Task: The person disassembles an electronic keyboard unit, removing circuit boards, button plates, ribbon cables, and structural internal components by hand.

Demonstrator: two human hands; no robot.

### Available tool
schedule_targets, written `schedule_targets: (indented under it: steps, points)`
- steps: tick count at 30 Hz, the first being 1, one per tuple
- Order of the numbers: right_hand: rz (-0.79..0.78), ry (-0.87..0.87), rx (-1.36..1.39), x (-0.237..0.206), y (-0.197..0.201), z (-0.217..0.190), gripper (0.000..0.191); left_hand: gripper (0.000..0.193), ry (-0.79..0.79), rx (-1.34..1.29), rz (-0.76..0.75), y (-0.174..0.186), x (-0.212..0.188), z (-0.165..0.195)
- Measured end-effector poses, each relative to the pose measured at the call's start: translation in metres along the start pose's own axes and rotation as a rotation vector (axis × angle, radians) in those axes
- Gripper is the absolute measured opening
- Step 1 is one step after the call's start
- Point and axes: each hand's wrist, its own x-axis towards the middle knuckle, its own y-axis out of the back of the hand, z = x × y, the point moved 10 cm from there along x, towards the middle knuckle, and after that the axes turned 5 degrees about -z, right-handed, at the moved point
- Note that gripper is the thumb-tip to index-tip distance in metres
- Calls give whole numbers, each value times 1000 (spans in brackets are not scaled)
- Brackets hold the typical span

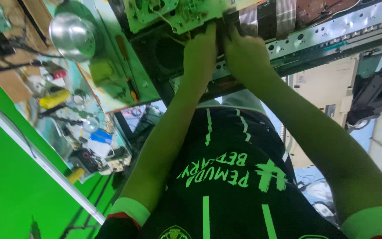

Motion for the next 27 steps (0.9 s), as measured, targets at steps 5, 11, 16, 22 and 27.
schedule_targets:
  steps: [5,11,16,22,27]
  points:
    - [-306,29,12,-6,-33,8,25,40,51,-74,94,8,-7,-6]
    - [-83,17,142,-15,-21,4,55,29,61,-186,212,9,-13,-14]
    - [-101,-25,288,-24,-29,0,64,19,55,-177,234,7,-15,-13]
    - [-66,10,224,-29,-31,1,56,14,21,-184,147,-5,-20,-9]
    - [-52,48,236,-30,-29,5,54,22,28,-41,142,-8,-34,-6]
